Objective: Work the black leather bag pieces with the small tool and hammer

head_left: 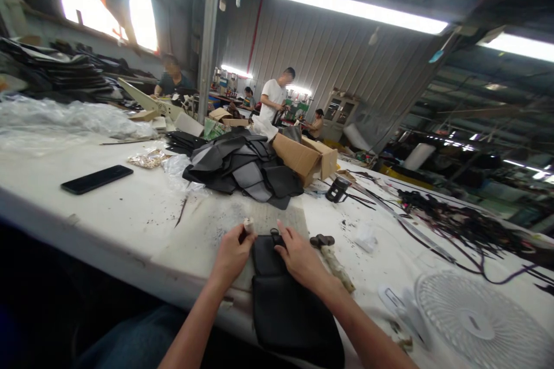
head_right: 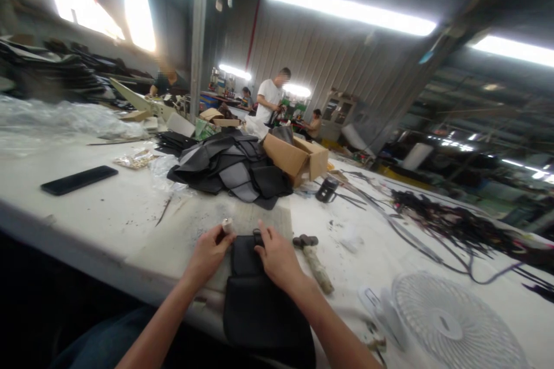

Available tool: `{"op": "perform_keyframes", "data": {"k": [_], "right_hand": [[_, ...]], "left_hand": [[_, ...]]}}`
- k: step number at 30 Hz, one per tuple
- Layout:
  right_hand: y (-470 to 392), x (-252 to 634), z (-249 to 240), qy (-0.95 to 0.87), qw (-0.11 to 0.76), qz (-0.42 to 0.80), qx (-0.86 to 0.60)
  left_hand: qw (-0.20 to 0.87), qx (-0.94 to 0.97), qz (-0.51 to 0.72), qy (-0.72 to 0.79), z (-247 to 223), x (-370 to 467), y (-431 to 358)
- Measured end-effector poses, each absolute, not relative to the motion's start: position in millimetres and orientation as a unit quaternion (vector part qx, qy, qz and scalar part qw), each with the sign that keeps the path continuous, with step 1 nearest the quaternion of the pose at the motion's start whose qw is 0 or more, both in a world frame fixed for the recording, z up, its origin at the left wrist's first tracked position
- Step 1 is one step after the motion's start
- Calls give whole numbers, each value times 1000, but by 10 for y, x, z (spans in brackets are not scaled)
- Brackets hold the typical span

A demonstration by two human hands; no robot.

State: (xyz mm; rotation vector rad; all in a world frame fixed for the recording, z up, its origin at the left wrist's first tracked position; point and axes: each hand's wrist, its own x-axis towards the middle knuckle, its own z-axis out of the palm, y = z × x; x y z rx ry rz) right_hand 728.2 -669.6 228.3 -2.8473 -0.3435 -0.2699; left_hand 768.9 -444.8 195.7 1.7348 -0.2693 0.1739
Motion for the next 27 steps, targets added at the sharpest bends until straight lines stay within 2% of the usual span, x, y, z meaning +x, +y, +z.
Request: {"op": "perform_keyframes", "data": {"k": [5, 15, 22, 27], "right_hand": [[-6679, 7147, 2202, -90, 177, -107, -974], [-6625, 6549, 2304, -97, 203, -70, -972], [-6594, 6440, 2047, -92, 190, -122, -970], [-6619, 6437, 2003, -85, 216, -165, -959]], "left_hand": [[636, 758, 75, -122, 1959, 7710, -4439], [643, 754, 62, -122, 1929, 7737, -4450], [682, 725, 48, -75, 1993, 7841, -4452], [667, 729, -4, -156, 2139, 7832, -4693]]}}
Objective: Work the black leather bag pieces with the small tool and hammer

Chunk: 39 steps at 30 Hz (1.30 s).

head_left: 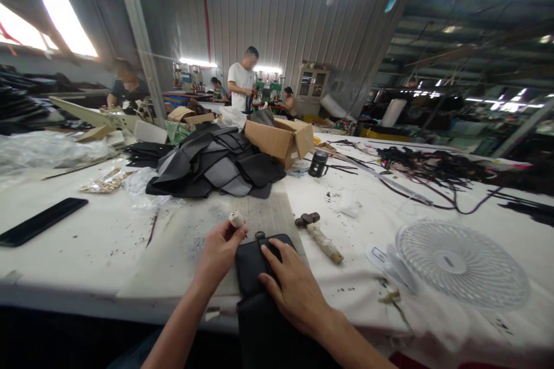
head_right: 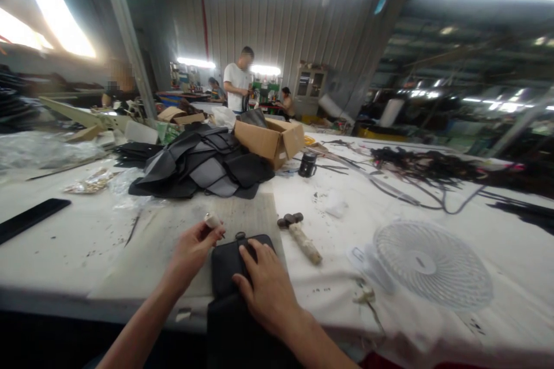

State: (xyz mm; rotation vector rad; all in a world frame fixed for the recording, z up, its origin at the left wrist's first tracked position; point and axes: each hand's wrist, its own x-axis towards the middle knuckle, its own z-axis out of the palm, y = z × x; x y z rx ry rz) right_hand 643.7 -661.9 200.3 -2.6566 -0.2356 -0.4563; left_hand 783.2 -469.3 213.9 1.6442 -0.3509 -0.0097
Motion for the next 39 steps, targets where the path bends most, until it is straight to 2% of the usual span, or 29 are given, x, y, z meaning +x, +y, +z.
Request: {"op": "perform_keyframes", "data": {"k": [3, 10, 16, 33, 39], "right_hand": [[-6626, 6401, 2005, -101, 238, -182, -949], [-6624, 6480, 2074, -102, 204, -176, -958], [-6647, 6474, 2032, -109, 203, -164, -959], [-6623, 6391, 1971, -96, 194, -178, -960], [-6627, 6388, 1960, -92, 197, -185, -958]], "left_hand": [[665, 721, -32, -194, 2196, 7804, -4874], [660, 729, -58, -169, 2099, 7855, -4933], [671, 719, -63, -169, 2119, 7860, -4948], [611, 766, -58, -192, 2086, 7859, -5095], [629, 750, -76, -190, 2007, 7902, -5110]]}}
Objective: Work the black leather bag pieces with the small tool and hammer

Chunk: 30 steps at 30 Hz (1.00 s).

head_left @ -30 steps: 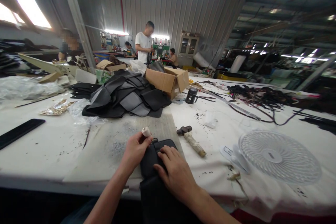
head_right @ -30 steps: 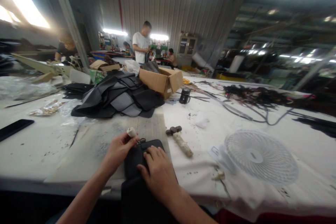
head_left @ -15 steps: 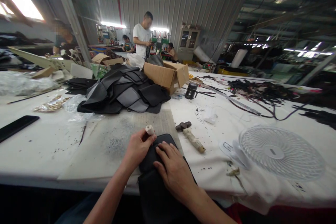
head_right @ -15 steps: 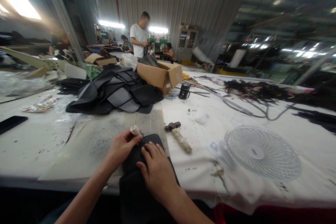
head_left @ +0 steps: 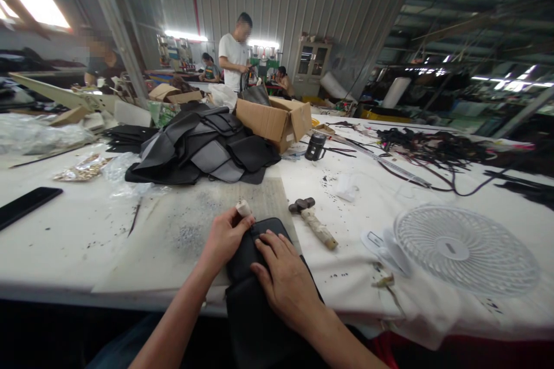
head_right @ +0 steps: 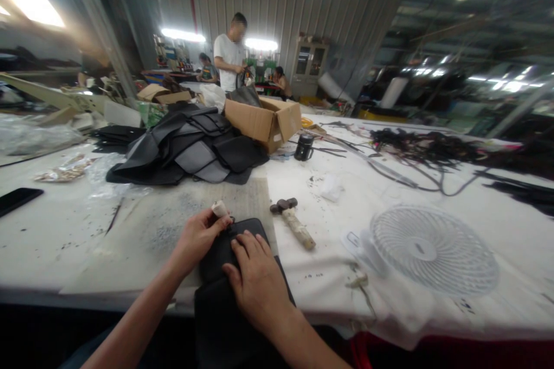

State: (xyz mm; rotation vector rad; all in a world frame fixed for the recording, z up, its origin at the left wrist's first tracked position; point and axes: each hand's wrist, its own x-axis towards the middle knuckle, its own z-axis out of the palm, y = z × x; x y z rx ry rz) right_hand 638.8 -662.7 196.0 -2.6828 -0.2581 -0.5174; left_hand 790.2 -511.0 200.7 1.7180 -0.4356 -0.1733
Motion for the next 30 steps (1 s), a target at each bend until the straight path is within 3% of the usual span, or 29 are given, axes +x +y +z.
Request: {"op": "perform_keyframes", "data": {"k": [16, 30], "right_hand": [[-6610, 6387, 1937, -91, 195, -198, -956], [-6604, 6373, 1957, -86, 196, -179, -960]], "left_hand": [[642, 737, -92, -191, 1960, 7956, -5111], [593, 784, -52, -176, 2068, 7937, -5142]]}}
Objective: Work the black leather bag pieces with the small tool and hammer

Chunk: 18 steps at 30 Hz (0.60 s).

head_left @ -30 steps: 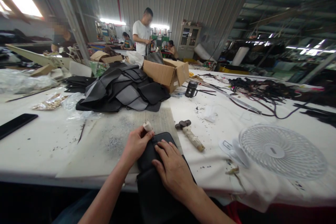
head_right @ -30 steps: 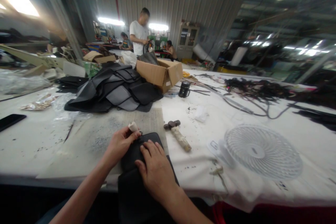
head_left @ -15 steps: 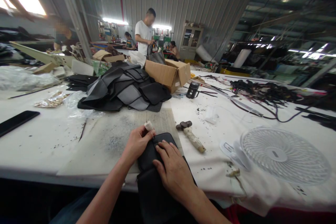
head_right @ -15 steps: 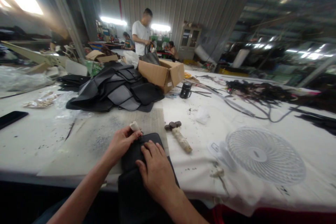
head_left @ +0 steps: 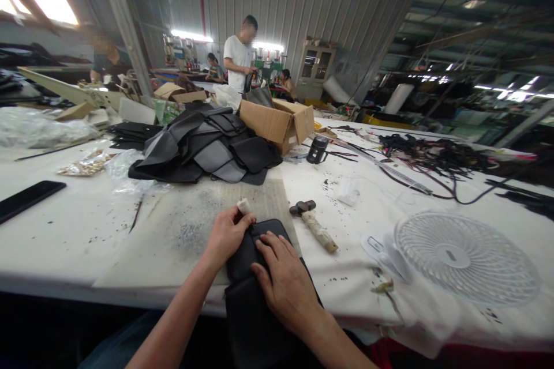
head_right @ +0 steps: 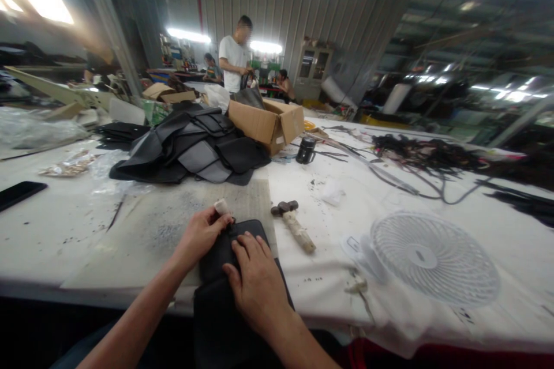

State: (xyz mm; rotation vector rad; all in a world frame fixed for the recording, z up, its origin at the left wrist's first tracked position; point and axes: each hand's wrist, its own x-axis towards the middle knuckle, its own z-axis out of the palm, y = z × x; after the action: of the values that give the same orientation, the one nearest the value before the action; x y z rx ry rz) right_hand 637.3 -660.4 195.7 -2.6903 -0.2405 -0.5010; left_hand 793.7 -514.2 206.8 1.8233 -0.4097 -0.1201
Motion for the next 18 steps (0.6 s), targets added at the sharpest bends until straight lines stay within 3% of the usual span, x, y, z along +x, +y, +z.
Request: {"op": "perform_keyframes", "data": {"k": [10, 15, 18], "right_hand": [[-6574, 6374, 1925, -83, 205, -188, -957], [-6858, 6443, 2106, -83, 287, -165, -940], [-7276, 6536, 2218, 42, 200, -215, -955]], "left_hand": [[589, 778, -1, -217, 2073, 7728, -5182], [578, 772, 41, -261, 2083, 7619, -5186], [571, 769, 49, -283, 2089, 7611, -5172]]}}
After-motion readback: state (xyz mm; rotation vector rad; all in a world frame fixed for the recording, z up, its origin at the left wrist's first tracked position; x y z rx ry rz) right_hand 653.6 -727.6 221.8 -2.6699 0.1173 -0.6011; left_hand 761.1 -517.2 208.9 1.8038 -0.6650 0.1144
